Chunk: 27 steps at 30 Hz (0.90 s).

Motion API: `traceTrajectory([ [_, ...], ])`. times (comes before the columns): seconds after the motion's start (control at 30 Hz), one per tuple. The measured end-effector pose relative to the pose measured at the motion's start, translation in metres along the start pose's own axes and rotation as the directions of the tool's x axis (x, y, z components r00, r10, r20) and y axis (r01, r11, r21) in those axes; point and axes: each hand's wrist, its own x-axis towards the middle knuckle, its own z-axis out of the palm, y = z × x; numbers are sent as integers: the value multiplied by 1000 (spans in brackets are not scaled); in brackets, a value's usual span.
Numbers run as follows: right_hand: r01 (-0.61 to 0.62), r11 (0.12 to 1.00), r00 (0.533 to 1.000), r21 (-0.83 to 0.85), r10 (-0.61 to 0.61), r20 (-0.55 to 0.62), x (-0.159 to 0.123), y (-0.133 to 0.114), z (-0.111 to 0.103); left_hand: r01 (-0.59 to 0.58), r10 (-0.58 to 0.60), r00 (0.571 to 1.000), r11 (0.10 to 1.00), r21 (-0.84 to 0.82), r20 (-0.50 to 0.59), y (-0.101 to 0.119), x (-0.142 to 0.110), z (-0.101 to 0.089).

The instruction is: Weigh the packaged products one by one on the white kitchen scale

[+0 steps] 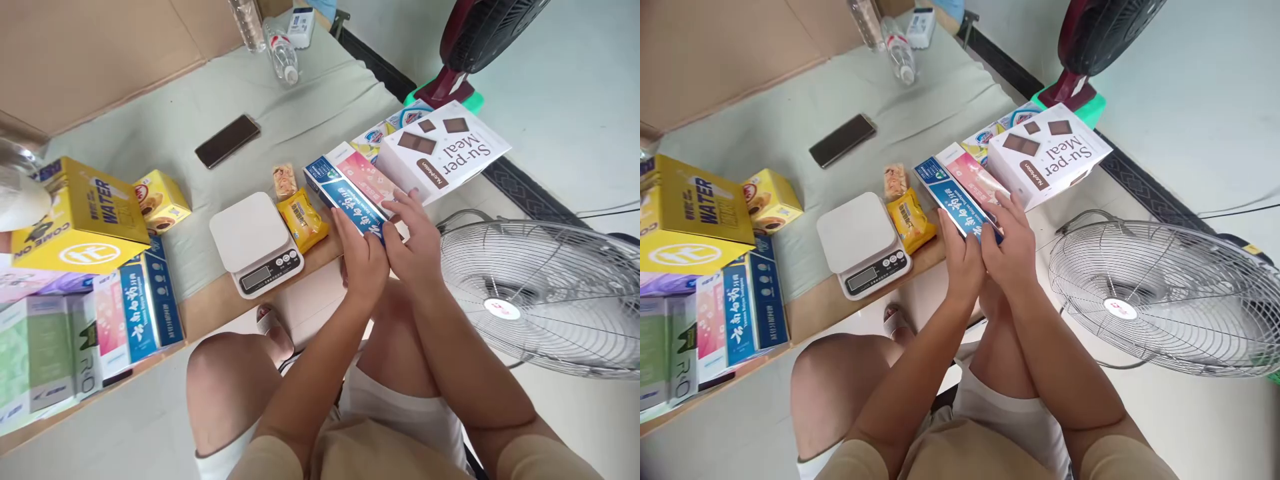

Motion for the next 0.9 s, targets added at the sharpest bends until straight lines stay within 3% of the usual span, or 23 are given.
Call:
traceTrajectory([
  [0.2, -98, 994, 988, -51, 103, 112, 5, 8, 12, 70, -69, 994, 998, 1, -79, 1, 14, -1],
  [0.33, -109, 991, 986, -80, 118, 120, 4, 11, 16, 56, -55, 997, 998, 26, -53, -3, 22, 0],
  [0.43, -56, 994, 995, -94, 63, 74, 2, 7, 12, 18, -17, 998, 999, 32, -57, 1, 17, -3],
  [0.5, 64, 995, 997, -74, -62, 35, -1, -1, 8, -72, 77, 993, 996, 58, -93, 7, 6, -15],
  [0.6, 278, 960, 960, -19, -278, 7, -10, -19, 6, -318, 335, 927, 941, 120, -172, 21, -21, -56],
  [0.7, 405, 913, 914, 49, -404, -24, -23, -40, 17, -444, 487, 839, 871, 209, -244, 31, -50, -119],
  [0.8, 489, 864, 869, 123, -494, 17, -40, -63, 43, -400, 498, 793, 860, 317, -350, 32, -79, -188],
  [0.9, 548, 815, 805, 190, -575, 145, -57, -92, 70, -290, 468, 740, 870, 398, -483, 21, -107, -252],
])
